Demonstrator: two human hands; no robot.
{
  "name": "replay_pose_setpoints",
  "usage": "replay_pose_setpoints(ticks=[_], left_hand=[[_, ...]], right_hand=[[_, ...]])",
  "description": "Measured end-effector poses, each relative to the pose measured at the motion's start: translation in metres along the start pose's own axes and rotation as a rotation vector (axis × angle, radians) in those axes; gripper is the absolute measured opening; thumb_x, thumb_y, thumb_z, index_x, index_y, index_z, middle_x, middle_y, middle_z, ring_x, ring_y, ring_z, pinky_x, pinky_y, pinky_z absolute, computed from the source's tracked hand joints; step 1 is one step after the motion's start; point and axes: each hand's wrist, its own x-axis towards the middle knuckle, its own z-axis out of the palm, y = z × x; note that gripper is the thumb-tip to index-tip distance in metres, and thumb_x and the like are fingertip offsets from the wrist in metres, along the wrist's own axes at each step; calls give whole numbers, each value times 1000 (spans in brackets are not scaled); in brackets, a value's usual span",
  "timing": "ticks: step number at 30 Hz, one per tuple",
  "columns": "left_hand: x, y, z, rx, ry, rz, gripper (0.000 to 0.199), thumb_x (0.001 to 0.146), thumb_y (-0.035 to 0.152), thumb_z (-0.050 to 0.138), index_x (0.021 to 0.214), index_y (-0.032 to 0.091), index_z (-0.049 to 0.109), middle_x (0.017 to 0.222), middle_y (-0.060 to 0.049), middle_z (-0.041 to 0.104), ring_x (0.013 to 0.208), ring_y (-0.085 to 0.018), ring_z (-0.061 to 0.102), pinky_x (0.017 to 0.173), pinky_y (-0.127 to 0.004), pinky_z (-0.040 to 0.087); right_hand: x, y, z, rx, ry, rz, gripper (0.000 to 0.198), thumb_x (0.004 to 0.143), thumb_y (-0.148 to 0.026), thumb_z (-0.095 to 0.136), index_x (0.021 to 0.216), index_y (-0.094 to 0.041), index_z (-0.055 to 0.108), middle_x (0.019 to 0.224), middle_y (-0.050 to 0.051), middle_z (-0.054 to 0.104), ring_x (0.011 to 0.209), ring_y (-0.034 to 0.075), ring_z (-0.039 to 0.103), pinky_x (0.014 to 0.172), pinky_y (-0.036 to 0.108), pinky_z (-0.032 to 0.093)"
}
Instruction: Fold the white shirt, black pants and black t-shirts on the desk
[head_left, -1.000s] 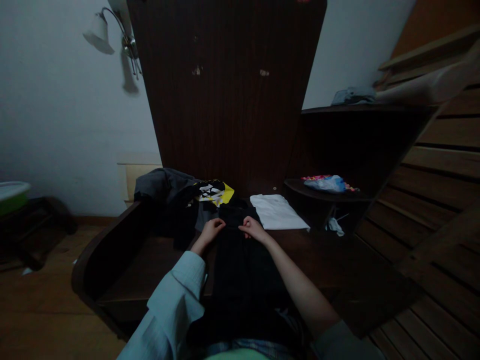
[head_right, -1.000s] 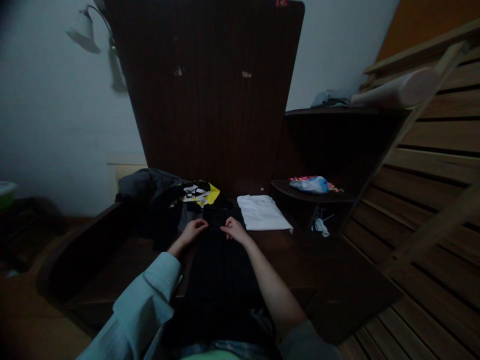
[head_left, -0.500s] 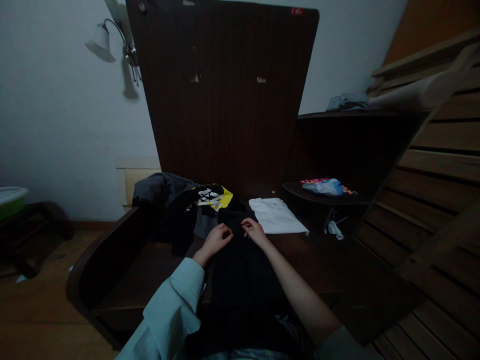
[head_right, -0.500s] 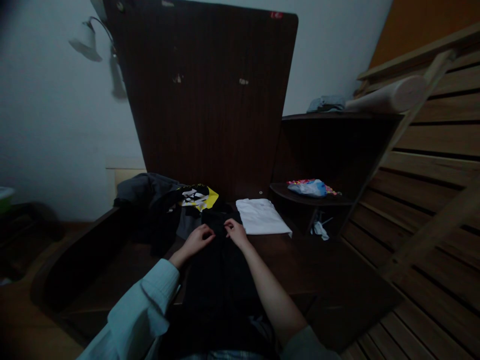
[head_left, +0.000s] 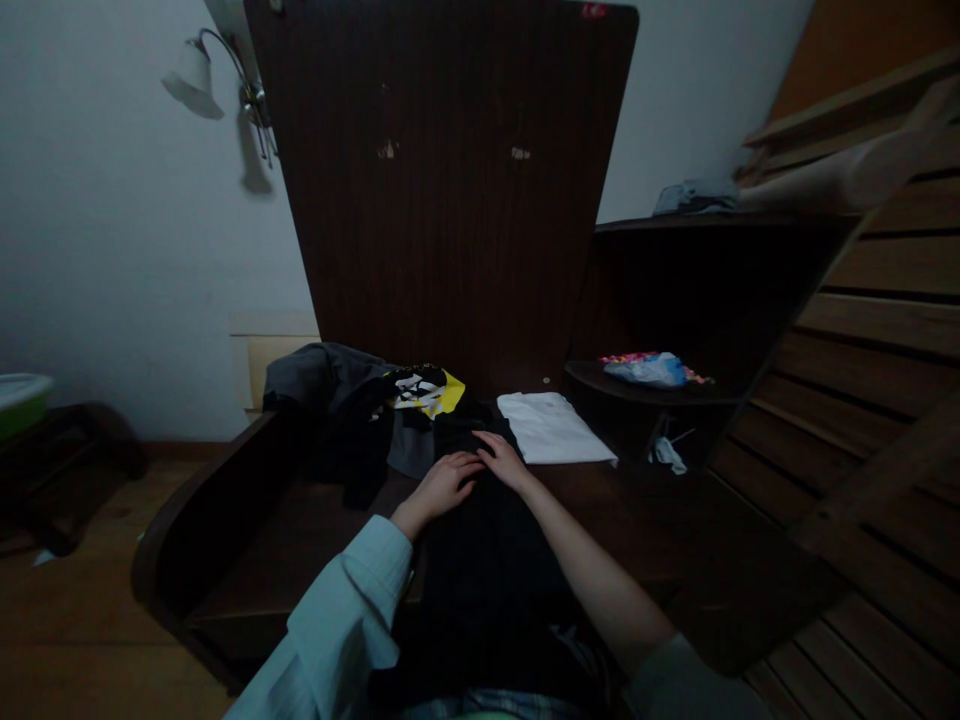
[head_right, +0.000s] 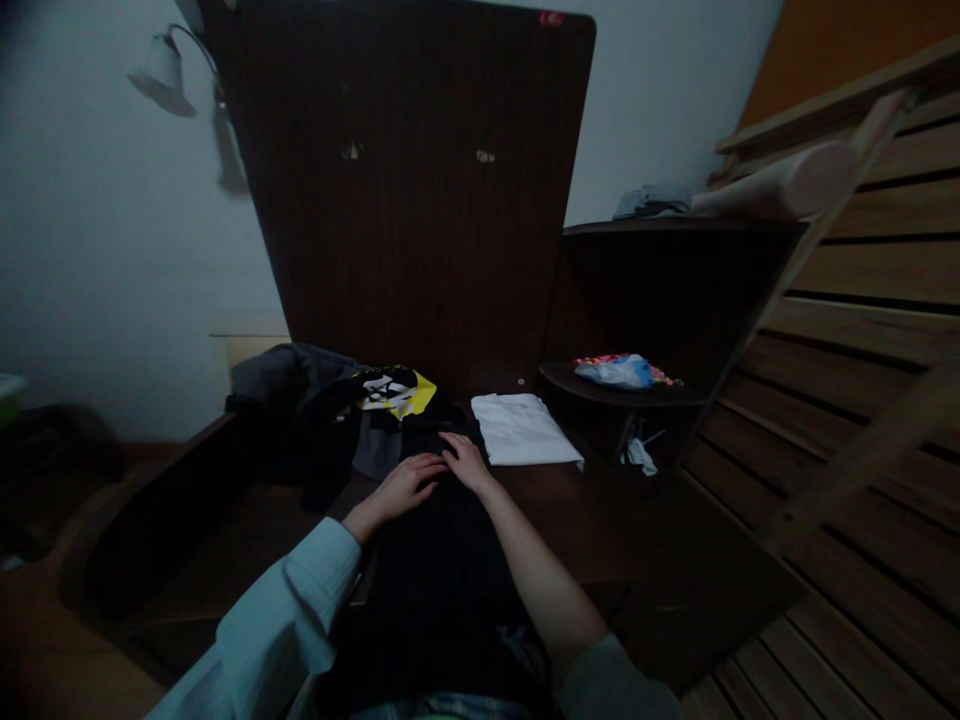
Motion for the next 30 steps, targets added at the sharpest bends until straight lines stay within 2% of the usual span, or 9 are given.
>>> replay_pose_setpoints(ticks=[3, 5, 8, 11, 13, 17, 21, 25, 30], left_hand=[[1, -4, 4, -16, -58, -72, 36, 81, 19, 45, 116, 17, 52, 125, -8, 52, 117, -20, 44, 99, -36, 34], [1, -6, 4, -28, -64, -99, 36, 82, 20, 44, 117, 17, 52, 126, -8, 51, 117, -19, 44, 99, -35, 35], [2, -5, 2, -46, -47, -120, 35, 83, 21, 43, 116, 18, 53, 124, -7, 53, 116, -18, 45, 98, -34, 36], [2, -5, 2, -71, -27, -129, 34, 83, 21, 43, 115, 18, 53, 122, -6, 54, 115, -17, 46, 98, -33, 37], [3, -6, 2, -88, -20, -129, 33, 82, 20, 44, 114, 18, 54, 121, -7, 55, 114, -17, 47, 97, -33, 37], [3, -6, 5, -109, -9, -138, 33, 81, 18, 46, 112, 17, 55, 119, -7, 57, 113, -18, 48, 97, -34, 37], [3, -5, 6, -87, -8, -156, 33, 80, 18, 47, 113, 18, 55, 122, -7, 55, 114, -18, 47, 98, -35, 36], [4, -2, 5, -28, -31, -186, 35, 81, 20, 46, 116, 16, 53, 126, -9, 50, 117, -19, 44, 99, -35, 34], [4, -3, 6, -4, -70, -205, 41, 83, 22, 43, 122, 10, 46, 133, -13, 43, 123, -21, 37, 102, -36, 30]], right_hand=[[0, 4, -2, -28, 140, -35, 36, 73, -13, 46, 107, -21, 57, 111, 6, 58, 107, 18, 50, 96, 38, 36], [0, 6, -3, -50, 203, -2, 35, 73, -13, 45, 105, -20, 57, 109, 7, 58, 103, 18, 51, 92, 37, 39], [-2, 7, -2, -85, 178, 99, 35, 73, -12, 44, 105, -18, 56, 101, 7, 59, 84, 16, 57, 79, 32, 46], [-4, 5, 1, -163, 70, 175, 34, 76, -14, 43, 107, -20, 56, 86, 3, 59, 70, 13, 56, 72, 29, 46], [-6, 1, 2, -252, 1, 174, 34, 77, -17, 46, 109, -22, 57, 85, 4, 58, 76, 15, 56, 75, 29, 45], [-10, -9, 5, -472, -63, 150, 31, 79, -23, 50, 107, -25, 59, 101, 9, 55, 94, 21, 51, 80, 33, 42], [-11, -17, 8, -587, -95, 129, 26, 82, -24, 44, 100, -23, 63, 106, 11, 54, 97, 25, 47, 78, 37, 42], [-11, -21, 7, -587, -81, 117, 27, 81, -22, 43, 102, -19, 61, 105, 12, 56, 98, 25, 47, 81, 37, 41], [-10, -23, 2, -438, -6, 47, 34, 81, -18, 42, 112, -15, 55, 114, 10, 52, 104, 21, 47, 90, 33, 38]])
